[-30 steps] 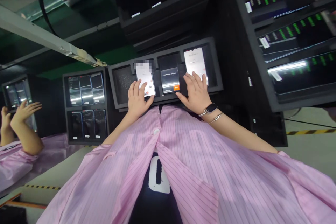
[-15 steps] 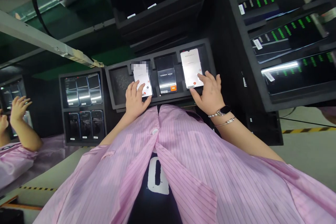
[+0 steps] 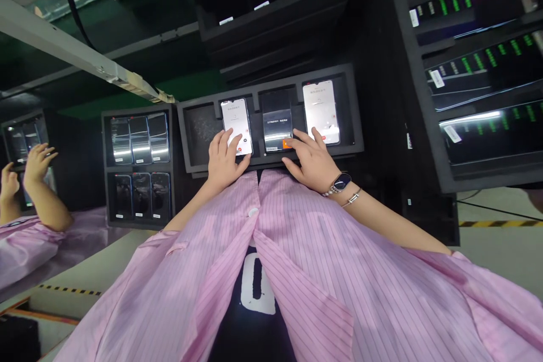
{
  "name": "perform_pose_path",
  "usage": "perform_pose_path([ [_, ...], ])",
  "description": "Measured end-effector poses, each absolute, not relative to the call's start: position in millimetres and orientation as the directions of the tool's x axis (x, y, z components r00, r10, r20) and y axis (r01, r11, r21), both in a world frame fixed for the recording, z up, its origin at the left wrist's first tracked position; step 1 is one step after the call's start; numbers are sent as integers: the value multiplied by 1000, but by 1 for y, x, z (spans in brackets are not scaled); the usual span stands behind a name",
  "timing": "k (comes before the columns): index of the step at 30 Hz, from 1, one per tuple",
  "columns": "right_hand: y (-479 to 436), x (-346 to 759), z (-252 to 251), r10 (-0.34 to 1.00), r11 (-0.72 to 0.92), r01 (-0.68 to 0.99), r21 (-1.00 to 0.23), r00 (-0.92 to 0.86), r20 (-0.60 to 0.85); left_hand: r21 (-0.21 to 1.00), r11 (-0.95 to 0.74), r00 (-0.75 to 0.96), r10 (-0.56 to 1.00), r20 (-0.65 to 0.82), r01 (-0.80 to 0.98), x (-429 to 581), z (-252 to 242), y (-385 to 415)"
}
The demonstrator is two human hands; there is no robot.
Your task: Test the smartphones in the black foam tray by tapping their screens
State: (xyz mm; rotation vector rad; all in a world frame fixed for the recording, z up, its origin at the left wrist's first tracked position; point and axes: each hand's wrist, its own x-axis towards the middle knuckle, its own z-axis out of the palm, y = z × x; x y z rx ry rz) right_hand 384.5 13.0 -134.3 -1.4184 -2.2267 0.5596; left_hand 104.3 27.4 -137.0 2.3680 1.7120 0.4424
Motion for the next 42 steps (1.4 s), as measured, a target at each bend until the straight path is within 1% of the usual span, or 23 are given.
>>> perform_pose_path([
  [3,22,381,-127,909,412,726,-551,-372,189,311,-333,299,942,155,890,104,-140,27],
  [6,33,375,-125,916,397,730,-556,-355,187,310,-335,298,941,161,890,103,-142,27],
  [10,40,367,-133,921,386,745,-543,-343,184,298,-333,299,942,154,895,103,-143,26],
  [14,40,361,-142,911,410,761,-502,-359,200,287,-338,301,939,165,897,104,-143,26],
  [19,40,358,-144,926,377,796,-474,-331,181,304,-327,299,945,136,895,104,-142,26],
  [24,45,356,-144,943,330,814,-478,-311,121,304,-336,302,941,154,891,104,-142,26],
  [28,41,361,-140,938,345,796,-497,-312,151,305,-328,290,943,163,894,104,-143,26],
  [32,24,380,-136,933,360,802,-476,-320,167,314,-324,289,945,153,892,103,-142,27],
  [35,10,404,-138,945,326,835,-443,-284,161,317,-334,295,941,167,888,102,-142,28],
  [38,1,429,-145,962,261,875,-408,-204,180,326,-342,299,938,177,881,101,-142,30],
  [42,-1,451,-157,971,203,880,-429,-124,206,312,-360,312,930,193,879,102,-142,31],
])
